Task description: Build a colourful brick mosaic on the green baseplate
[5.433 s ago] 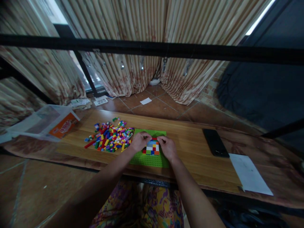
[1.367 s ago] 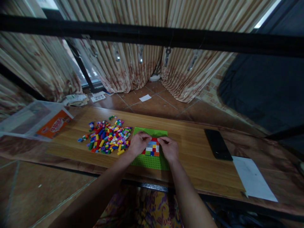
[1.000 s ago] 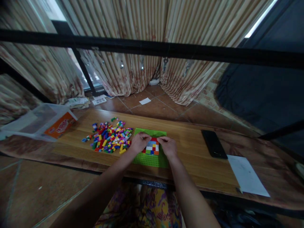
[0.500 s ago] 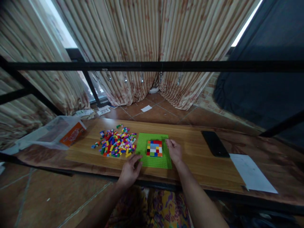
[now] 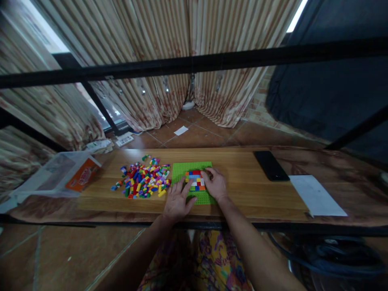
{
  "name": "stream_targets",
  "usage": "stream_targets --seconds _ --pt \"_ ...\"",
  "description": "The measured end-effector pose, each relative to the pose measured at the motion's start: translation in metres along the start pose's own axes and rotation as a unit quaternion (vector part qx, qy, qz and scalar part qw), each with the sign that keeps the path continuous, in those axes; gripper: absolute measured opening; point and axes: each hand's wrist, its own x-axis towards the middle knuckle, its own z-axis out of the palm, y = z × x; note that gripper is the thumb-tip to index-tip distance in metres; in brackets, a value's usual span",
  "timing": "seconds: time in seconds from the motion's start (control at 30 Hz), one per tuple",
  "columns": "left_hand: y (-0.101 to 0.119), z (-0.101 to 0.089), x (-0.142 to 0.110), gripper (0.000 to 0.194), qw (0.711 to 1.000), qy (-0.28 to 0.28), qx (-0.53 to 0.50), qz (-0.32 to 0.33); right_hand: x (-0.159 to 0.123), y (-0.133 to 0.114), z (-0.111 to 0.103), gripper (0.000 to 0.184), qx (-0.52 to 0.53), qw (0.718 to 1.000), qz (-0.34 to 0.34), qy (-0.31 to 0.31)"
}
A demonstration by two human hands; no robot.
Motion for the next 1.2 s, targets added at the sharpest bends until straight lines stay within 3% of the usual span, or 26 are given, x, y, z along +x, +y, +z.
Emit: stream_targets --seconds 0.33,0.6,0.9,1.2 --pt "0.007 0.003 0.000 0.064 1.000 -0.003 0.026 -0.017 -0.001 0.001 0.000 0.041 -0.041 0.999 -0.022 -0.002" --pt "0.010 0.006 -0.002 0.062 1.000 0.012 -0.024 -0.015 -0.002 0.004 -0.002 0.048 -0.042 0.999 -0.019 -0.009" --pt "0.010 0.007 -0.006 0.068 0.999 0.012 -0.022 -0.024 -0.005 -0.002 -0.004 0.069 -0.118 0.992 -0.027 -0.042" --pt "0.012 0.005 -0.006 0.067 0.999 0.015 -0.016 -0.025 -0.005 0.003 -0.002 0.064 -0.107 0.993 -0.039 -0.031"
